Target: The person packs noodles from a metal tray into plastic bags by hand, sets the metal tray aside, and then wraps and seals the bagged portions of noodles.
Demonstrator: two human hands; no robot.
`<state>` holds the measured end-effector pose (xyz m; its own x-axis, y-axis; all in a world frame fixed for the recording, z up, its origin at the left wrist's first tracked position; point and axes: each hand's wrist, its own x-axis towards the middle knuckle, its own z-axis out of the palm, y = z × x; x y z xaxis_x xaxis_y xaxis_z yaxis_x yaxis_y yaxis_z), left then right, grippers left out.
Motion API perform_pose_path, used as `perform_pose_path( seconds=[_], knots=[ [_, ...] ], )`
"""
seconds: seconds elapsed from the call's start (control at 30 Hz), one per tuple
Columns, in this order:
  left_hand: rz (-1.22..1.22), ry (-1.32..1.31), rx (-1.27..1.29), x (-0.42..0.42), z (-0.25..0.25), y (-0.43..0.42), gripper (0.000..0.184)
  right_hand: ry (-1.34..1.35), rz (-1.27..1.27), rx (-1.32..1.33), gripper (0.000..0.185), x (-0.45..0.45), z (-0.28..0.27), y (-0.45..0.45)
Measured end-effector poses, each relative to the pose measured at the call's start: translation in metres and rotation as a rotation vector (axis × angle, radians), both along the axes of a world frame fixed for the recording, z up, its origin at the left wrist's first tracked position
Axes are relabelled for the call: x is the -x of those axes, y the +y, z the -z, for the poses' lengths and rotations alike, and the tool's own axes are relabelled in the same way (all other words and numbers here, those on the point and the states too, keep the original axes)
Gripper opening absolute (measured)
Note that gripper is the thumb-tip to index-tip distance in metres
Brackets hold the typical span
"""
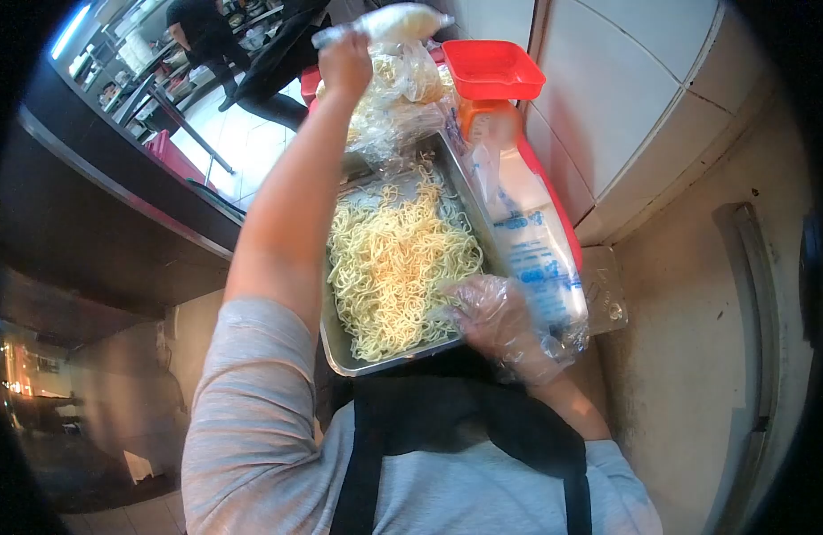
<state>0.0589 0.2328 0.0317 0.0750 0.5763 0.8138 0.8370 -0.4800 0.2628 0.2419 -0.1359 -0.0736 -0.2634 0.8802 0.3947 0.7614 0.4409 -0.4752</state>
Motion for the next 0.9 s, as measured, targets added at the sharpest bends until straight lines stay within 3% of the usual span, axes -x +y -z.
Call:
perform_pose_path(
  seconds=[0.1,0.23,0.3,0.37,0.43,0.53,0.6,0.63,0.67,0.73,0.83,0.87,0.9],
  knots=[
    [-0.010,0.128,0.387,0.018,0.062,-0.008,0.028,0.029,-0.017,-0.025,0.027,-0.001,-0.001,-0.001],
    [0.026,0.083,0.415,0.020,0.057,-0.016,0.027,-0.009,-0.013,-0.009,0.027,0.000,-0.001,0.000],
    [-0.032,0.223,0.536,0.018,0.041,-0.026,0.027,0.013,-0.034,-0.003,0.029,-0.001,-0.003,-0.001],
    [0.018,0.529,0.467,0.026,0.045,-0.020,0.025,0.044,-0.066,-0.024,0.028,-0.003,-0.007,0.000],
    [-0.031,0.556,0.548,0.026,0.051,-0.020,0.025,0.081,-0.113,-0.079,0.025,-0.005,-0.012,0.004],
    [-0.026,0.534,0.473,0.029,0.053,-0.025,0.029,0.535,0.012,0.227,0.024,-0.016,-0.039,0.021],
    [0.006,0.541,0.470,0.031,0.046,-0.030,0.034,0.647,0.306,0.260,0.028,-0.023,-0.062,0.042],
    [0.020,0.546,0.469,0.032,0.041,-0.034,0.036,0.659,0.351,0.134,0.035,-0.040,-0.042,0.065],
    [0.018,0.514,0.432,0.032,0.039,-0.039,0.036,0.401,0.498,0.079,0.043,-0.052,-0.039,0.084],
    [0.031,0.475,0.374,0.033,0.032,-0.047,0.038,0.142,0.587,0.200,0.045,-0.064,-0.028,0.118],
    [0.061,0.335,0.223,0.030,0.029,-0.067,0.037,-0.120,0.275,0.122,0.046,-0.080,0.029,0.172],
    [0.112,0.271,0.182,0.030,0.023,-0.077,0.036,0.043,0.418,0.209,0.036,-0.079,0.021,0.178],
    [0.161,0.206,0.139,0.029,0.016,-0.087,0.035,0.332,0.362,0.219,0.032,-0.077,0.005,0.170]
  ],
)
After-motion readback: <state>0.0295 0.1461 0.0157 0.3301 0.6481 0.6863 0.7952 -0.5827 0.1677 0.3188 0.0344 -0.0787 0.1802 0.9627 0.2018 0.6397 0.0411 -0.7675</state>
